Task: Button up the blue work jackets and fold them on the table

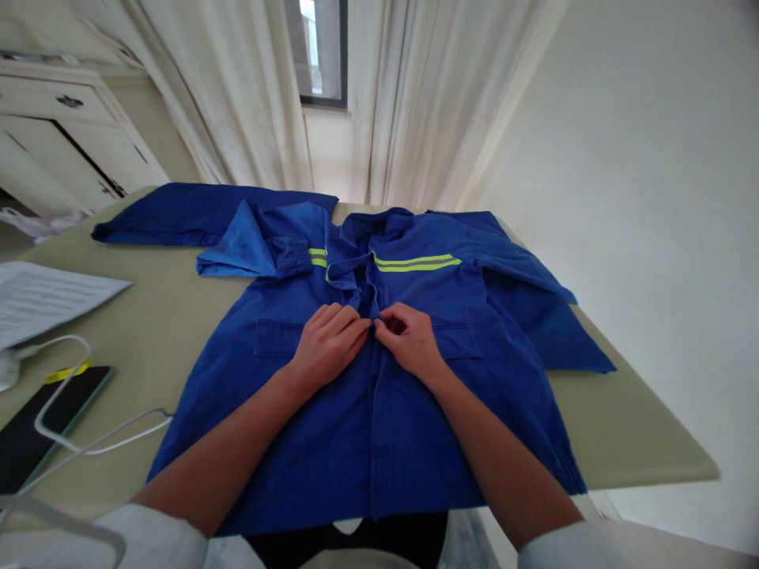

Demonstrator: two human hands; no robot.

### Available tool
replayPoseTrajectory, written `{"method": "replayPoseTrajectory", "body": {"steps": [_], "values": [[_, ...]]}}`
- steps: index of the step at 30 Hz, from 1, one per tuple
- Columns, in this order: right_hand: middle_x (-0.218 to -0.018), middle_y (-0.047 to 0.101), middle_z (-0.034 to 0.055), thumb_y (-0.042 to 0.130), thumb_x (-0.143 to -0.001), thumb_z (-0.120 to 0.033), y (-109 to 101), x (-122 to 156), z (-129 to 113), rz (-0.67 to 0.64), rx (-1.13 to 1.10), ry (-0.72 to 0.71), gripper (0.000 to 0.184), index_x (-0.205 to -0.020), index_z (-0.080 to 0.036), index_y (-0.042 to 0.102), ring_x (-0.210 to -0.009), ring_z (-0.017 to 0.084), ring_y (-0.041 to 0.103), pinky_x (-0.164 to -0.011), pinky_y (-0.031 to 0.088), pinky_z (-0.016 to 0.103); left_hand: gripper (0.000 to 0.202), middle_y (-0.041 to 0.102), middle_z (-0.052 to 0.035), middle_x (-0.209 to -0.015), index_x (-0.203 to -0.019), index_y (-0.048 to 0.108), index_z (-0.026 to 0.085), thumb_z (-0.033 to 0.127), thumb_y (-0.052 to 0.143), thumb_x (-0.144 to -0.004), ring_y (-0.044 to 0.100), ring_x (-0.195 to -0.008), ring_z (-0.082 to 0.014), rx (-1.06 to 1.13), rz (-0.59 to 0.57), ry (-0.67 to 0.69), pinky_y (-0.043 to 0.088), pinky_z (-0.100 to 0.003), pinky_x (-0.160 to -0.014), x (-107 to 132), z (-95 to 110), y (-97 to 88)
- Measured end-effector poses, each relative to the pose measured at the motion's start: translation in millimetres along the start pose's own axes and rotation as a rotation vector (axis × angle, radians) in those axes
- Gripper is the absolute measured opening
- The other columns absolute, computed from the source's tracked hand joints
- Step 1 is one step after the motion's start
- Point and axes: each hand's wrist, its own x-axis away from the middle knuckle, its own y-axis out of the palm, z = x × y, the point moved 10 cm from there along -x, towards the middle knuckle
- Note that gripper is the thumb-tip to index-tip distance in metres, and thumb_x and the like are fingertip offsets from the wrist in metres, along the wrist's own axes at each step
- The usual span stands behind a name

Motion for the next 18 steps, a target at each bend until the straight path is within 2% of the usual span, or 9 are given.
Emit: {"method": "replayPoseTrajectory", "body": {"steps": [4, 7, 10, 14, 18], "values": [[-0.072, 0.062, -0.0004, 0.066, -0.089, -0.028, 4, -1, 2, -0.050, -0.031, -0.001, 0.012, -0.080, -0.021, 0.068, -0.062, 0.014, 0.055, -0.058, 0.042, 0.025, 0.021, 0.076, -0.0027, -0.087, -0.105, 0.074, 0.019, 0.028, 0.055, -0.106, 0.069, -0.076, -0.0159, 0.339, -0.037, -0.226, 0.052, -0.029, -0.072, 0, -26, 8.7], [-0.073, 0.060, -0.0012, 0.065, -0.091, -0.025, 6, 0, -3, -0.090, -0.018, -0.043, 0.012, -0.080, -0.020, 0.068, -0.062, 0.013, 0.054, -0.059, 0.041, 0.025, 0.019, 0.076, 0.0006, -0.081, -0.112, 0.074, 0.020, 0.027, 0.058, -0.104, 0.069, -0.068, -0.0138, 0.465, -0.100, -0.341, 0.051, -0.026, -0.063, 1, -40, 20.7], [-0.073, 0.058, -0.0019, 0.065, -0.090, -0.022, 6, 1, -8, -0.092, 0.014, -0.076, 0.010, -0.080, -0.020, 0.066, -0.063, 0.013, 0.054, -0.060, 0.040, 0.025, 0.018, 0.076, -0.0021, -0.090, -0.112, 0.076, 0.020, 0.026, 0.063, -0.101, 0.070, -0.075, -0.0151, 0.457, -0.127, -0.288, 0.053, -0.026, -0.067, 0, -39, 23.7], [-0.074, 0.056, -0.0022, 0.066, -0.090, -0.018, 8, 2, -12, -0.104, 0.047, -0.114, 0.009, -0.081, -0.020, 0.065, -0.064, 0.013, 0.054, -0.061, 0.040, 0.025, 0.018, 0.075, -0.0053, -0.105, -0.113, 0.076, 0.020, 0.024, 0.061, -0.102, 0.071, -0.089, -0.0167, 0.403, -0.101, -0.209, 0.056, -0.028, -0.078, 1, -35, 21.0], [-0.075, 0.055, -0.0020, 0.065, -0.090, -0.015, 12, 3, -16, -0.145, 0.107, -0.142, 0.010, -0.082, -0.020, 0.063, -0.066, 0.013, 0.053, -0.062, 0.039, 0.026, 0.019, 0.075, -0.0056, -0.103, -0.111, 0.075, 0.020, 0.022, 0.059, -0.103, 0.072, -0.091, -0.0183, 0.303, -0.124, -0.124, 0.056, -0.030, -0.081, 0, -28, 21.4]]}}
